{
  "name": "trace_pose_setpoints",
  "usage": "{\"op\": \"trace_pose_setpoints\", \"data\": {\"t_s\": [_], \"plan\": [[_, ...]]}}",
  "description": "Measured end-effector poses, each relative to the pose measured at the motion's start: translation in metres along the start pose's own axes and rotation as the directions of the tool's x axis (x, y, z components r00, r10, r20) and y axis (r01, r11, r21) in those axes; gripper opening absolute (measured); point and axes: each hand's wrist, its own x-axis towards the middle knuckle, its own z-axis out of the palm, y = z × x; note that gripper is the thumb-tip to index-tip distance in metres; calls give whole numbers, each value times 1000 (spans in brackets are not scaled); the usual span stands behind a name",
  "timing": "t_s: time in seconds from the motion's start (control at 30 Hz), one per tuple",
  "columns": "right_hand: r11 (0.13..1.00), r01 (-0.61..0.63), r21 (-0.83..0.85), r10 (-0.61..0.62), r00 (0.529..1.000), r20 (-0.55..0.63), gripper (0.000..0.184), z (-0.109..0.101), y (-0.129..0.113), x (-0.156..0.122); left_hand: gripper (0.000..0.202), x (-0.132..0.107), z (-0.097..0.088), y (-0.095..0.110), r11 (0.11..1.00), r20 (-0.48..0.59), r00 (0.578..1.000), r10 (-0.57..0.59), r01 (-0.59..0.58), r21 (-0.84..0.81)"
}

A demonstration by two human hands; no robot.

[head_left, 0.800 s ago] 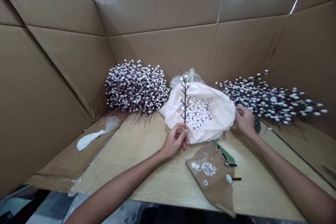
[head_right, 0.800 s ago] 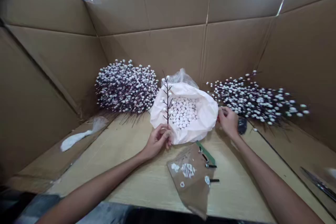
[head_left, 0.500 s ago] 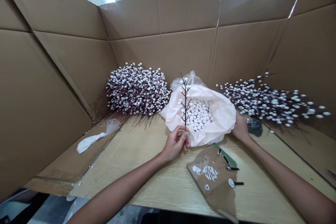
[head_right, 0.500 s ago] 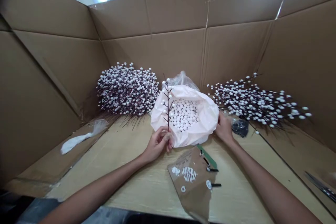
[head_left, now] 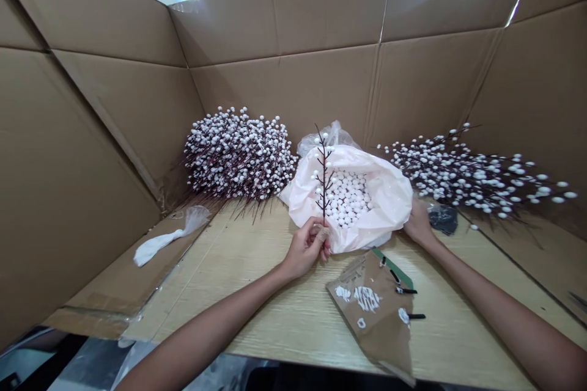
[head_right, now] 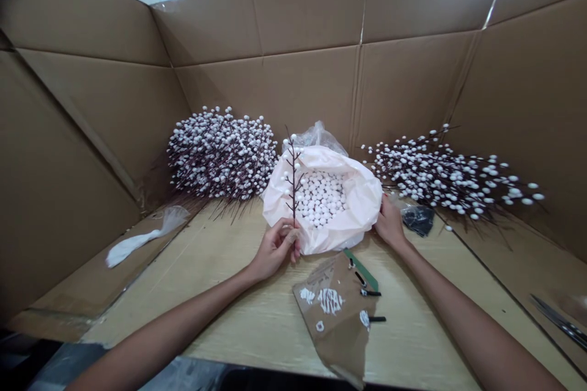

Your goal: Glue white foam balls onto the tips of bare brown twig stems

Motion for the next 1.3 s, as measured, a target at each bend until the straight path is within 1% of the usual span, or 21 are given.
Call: {"op": "trace_pose_setpoints", "data": {"t_s": [0.3,0.73,0.97,1.1,1.3], "plan": [[1000,-16,-3,16,1000,-2,38,-1,-3,-2,38,0,0,2,1000,0,1000,-1,1,5],[999,-18,-40,17,1000,-14,31,0,-7,-4,38,0,-1,1,1000,-3,1000,2,-2,21],[1000,-7,-9,7,1000,-12,29,0,-6,-3,39,-1,0,2,1000,-19,1000,-8,8,22],[1000,-10,14,10,1000,-16,30,1,-7,-3,40,0,-1,1,1000,-5,1000,-6,6,30],[996,-40,82,44,998,-44,24,-4,-15,-5,39,0,0,1,999,-9,1000,-2,2,34]]}}
